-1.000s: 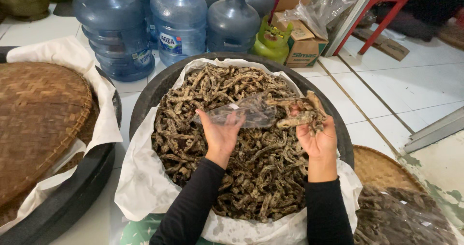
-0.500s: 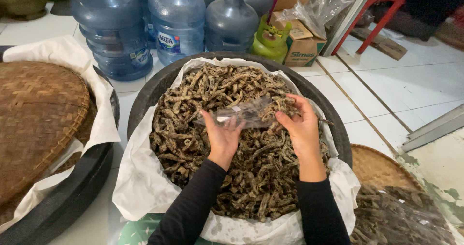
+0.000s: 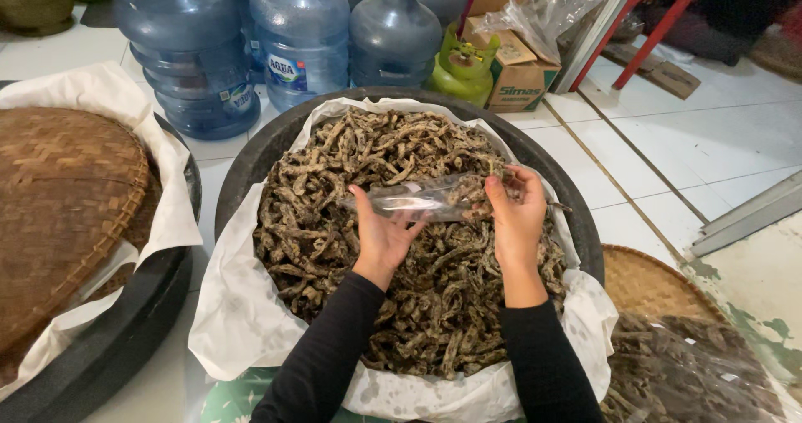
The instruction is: The person packs dried sea cucumbers into small clear plastic bags. They pick pieces one at a time from a large basin lined with white paper, place them into a plastic bag held in the other hand, and set filled bags on a woven tray beside the basin.
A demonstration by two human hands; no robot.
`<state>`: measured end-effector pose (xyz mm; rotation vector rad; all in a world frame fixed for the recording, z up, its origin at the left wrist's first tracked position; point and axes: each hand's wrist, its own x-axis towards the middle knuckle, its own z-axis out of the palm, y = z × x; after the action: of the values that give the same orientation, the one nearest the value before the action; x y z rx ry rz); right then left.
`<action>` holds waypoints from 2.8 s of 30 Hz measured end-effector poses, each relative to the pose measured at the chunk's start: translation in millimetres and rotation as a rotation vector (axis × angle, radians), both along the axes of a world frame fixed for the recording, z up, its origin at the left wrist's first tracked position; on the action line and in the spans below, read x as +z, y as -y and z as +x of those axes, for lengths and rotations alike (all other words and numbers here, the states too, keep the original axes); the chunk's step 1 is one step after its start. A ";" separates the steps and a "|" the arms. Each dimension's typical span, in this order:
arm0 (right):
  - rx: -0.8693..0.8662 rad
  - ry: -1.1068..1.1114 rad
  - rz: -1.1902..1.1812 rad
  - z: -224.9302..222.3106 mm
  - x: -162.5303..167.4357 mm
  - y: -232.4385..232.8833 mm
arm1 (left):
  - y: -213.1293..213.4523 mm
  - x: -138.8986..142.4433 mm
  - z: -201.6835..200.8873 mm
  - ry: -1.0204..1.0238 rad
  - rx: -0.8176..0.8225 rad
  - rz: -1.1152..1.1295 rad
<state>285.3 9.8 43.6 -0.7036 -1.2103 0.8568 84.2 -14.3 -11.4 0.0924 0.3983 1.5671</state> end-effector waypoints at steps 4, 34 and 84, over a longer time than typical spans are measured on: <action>0.115 -0.121 -0.055 -4.7 2.9 4.5 | 4.5 6.5 0.3 0.006 0.037 -0.036; 0.023 0.489 0.281 -9.7 30.7 34.3 | -9.2 -4.1 -5.4 0.036 0.001 0.056; -0.308 0.726 0.598 -39.9 9.4 65.2 | -7.1 -0.1 -30.8 0.157 0.255 0.363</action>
<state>245.4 -55.4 53.0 -0.6921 -1.8288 -0.0680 53.3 -7.2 -11.5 0.2029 -0.0027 1.8717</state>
